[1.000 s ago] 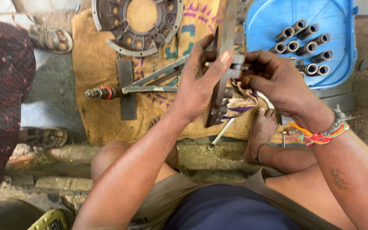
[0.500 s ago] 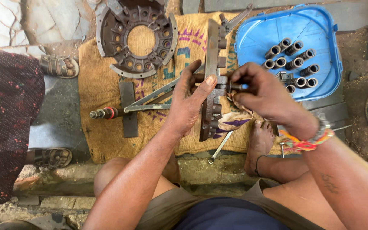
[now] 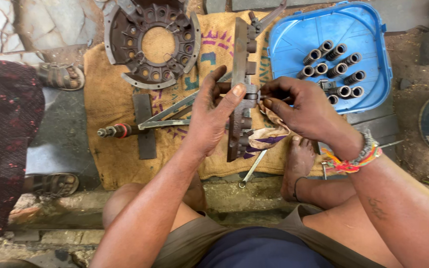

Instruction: The person sits on the ground and cleans a circular mechanical component, likely a clutch basket, using a cloth. They wipe the inner and outer surfaces of the part and handle a wrench briefly. Other parts and tools are visible on a sack nearby.

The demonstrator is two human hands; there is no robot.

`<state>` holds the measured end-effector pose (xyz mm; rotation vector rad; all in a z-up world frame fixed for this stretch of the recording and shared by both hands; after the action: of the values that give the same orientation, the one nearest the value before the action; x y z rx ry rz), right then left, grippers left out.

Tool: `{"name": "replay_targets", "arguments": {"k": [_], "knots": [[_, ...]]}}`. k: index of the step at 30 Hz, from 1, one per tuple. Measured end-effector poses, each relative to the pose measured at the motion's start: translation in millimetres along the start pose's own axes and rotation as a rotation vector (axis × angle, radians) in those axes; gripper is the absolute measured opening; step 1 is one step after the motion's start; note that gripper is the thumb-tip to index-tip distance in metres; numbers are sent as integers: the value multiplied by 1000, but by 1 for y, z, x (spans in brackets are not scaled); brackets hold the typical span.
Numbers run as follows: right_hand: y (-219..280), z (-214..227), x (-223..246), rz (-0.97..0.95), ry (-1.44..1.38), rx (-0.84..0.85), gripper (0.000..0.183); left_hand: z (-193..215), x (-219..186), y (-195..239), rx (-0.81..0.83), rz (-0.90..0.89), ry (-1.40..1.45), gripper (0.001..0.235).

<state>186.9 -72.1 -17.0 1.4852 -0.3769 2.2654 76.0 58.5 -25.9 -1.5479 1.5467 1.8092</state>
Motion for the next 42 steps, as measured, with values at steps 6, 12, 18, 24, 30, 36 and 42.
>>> {"name": "replay_targets", "arguments": {"k": [6, 12, 18, 24, 30, 36, 42], "knots": [[0, 3, 6, 18, 171, 44, 19, 5, 1, 0, 5, 1, 32, 87], [2, 26, 49, 268, 290, 64, 15, 0, 3, -5, 10, 0, 50, 86], [4, 30, 60, 381, 333, 46, 15, 1, -1, -2, -5, 11, -38, 86], [0, 15, 60, 363, 382, -2, 11, 0, -6, -1, -1, 1, -44, 88], [14, 28, 95, 518, 559, -59, 15, 1, -4, -1, -36, -1, -141, 86], [15, 22, 99, 524, 668, -85, 14, 1, -13, 3, -28, -40, -159, 86], [12, 17, 92, 473, 738, -116, 18, 2, -19, 6, -39, -93, -189, 80]]}}
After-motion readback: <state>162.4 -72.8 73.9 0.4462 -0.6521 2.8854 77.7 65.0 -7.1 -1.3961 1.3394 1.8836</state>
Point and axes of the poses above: each hand's wrist, its own y-axis away from the middle knuckle, its own z-axis out of the back of the hand, x = y × z, the point moved 10 cm from there along -y, towards the middle knuckle, and after that the axes turned 15 degrees about z, right-handed, at the moved point
